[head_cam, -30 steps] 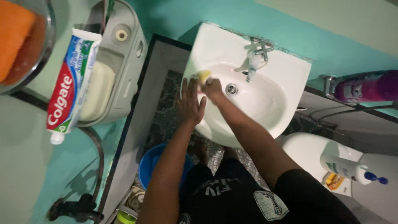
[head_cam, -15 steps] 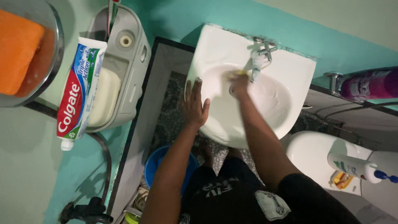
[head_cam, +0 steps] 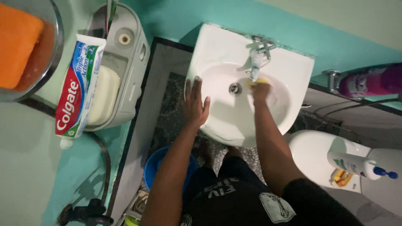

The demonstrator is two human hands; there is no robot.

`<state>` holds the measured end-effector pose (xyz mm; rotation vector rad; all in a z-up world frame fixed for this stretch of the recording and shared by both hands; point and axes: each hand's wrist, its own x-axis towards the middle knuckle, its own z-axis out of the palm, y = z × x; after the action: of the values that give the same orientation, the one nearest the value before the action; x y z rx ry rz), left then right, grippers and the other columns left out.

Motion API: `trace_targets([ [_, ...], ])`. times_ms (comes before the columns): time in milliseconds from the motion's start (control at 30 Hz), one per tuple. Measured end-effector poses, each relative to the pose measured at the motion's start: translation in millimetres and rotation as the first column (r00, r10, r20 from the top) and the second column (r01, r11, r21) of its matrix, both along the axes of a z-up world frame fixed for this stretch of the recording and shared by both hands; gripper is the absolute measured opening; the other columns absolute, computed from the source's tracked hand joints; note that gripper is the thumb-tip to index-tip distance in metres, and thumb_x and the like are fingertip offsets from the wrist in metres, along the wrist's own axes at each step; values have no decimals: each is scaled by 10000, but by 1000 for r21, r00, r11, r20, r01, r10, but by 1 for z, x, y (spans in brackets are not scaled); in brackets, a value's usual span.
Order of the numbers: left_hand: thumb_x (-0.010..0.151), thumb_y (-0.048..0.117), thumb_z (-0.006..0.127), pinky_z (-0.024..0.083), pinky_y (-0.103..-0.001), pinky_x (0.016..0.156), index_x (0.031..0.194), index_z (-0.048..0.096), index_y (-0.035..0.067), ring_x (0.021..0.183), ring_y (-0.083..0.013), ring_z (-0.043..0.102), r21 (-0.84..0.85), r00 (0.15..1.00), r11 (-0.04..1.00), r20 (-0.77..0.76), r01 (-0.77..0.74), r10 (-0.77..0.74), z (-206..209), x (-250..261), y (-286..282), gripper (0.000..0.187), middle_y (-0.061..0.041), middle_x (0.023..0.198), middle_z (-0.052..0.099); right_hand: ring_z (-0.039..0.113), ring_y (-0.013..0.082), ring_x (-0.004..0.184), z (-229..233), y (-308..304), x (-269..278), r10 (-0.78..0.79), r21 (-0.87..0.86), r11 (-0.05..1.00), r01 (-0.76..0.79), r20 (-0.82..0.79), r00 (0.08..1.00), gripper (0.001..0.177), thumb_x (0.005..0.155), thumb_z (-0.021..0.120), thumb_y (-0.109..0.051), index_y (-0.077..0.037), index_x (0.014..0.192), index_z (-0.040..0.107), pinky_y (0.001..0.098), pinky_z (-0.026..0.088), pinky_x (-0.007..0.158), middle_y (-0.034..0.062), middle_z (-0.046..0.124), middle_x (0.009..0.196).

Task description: The person cleans a bathroom sink by pouring liquid from a purple bottle onto a yellow sponge, scrubbing the basin and faucet by hand, and rinsing the surface with water poured from a small blue scoop.

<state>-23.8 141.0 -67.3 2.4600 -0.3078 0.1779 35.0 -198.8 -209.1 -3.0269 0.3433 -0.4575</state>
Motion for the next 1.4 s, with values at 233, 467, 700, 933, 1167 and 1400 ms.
trace_targets([
  [233,1063,442,482,228,-696,1173,1621,300,129,1587,-344,192,81,999,996,23,-37,35,-6,6,-5,665,-97,1688,316,634,341,871,-23,179,14,506,449,804,-390,-172,845,232,920,582,-162,-13,1062,688,488,493,800,175,685,953],
  [467,1080,458,479,291,-652,1182,1617,330,113,1587,-344,213,40,996,998,79,-40,37,0,2,-6,655,-95,1679,328,672,306,821,44,35,-84,503,255,864,-434,-399,767,220,970,583,-124,4,1117,686,444,528,731,163,703,944],
  [700,1055,430,492,301,-636,1154,1600,355,89,1558,-362,261,91,997,995,65,-46,40,2,2,-5,657,-115,1663,375,721,344,915,-29,137,-62,670,274,737,-618,-171,723,324,829,629,-198,3,1079,674,541,531,911,157,741,890],
  [933,1114,453,440,359,-606,1202,1613,355,105,1572,-391,278,10,985,1000,169,-23,21,-8,5,-7,614,-114,1657,393,615,509,1041,36,85,-79,728,462,624,-630,-51,684,644,844,634,-303,92,1344,548,584,442,999,392,574,1302],
  [1167,1131,488,369,332,-633,1209,1621,360,100,1576,-387,248,-2,992,1000,123,-30,30,-7,3,-9,625,-118,1664,392,688,328,821,11,24,-85,633,69,752,-656,-353,689,278,1012,543,-225,-51,930,743,534,504,712,229,725,1027],
  [1400,1105,502,368,193,-749,1135,1584,370,67,1574,-396,153,72,999,997,-11,-32,33,5,-12,-20,647,-182,1661,359,659,415,870,71,125,-96,599,567,781,-263,-561,571,661,980,522,-334,1,1526,361,515,527,907,256,738,904],
])
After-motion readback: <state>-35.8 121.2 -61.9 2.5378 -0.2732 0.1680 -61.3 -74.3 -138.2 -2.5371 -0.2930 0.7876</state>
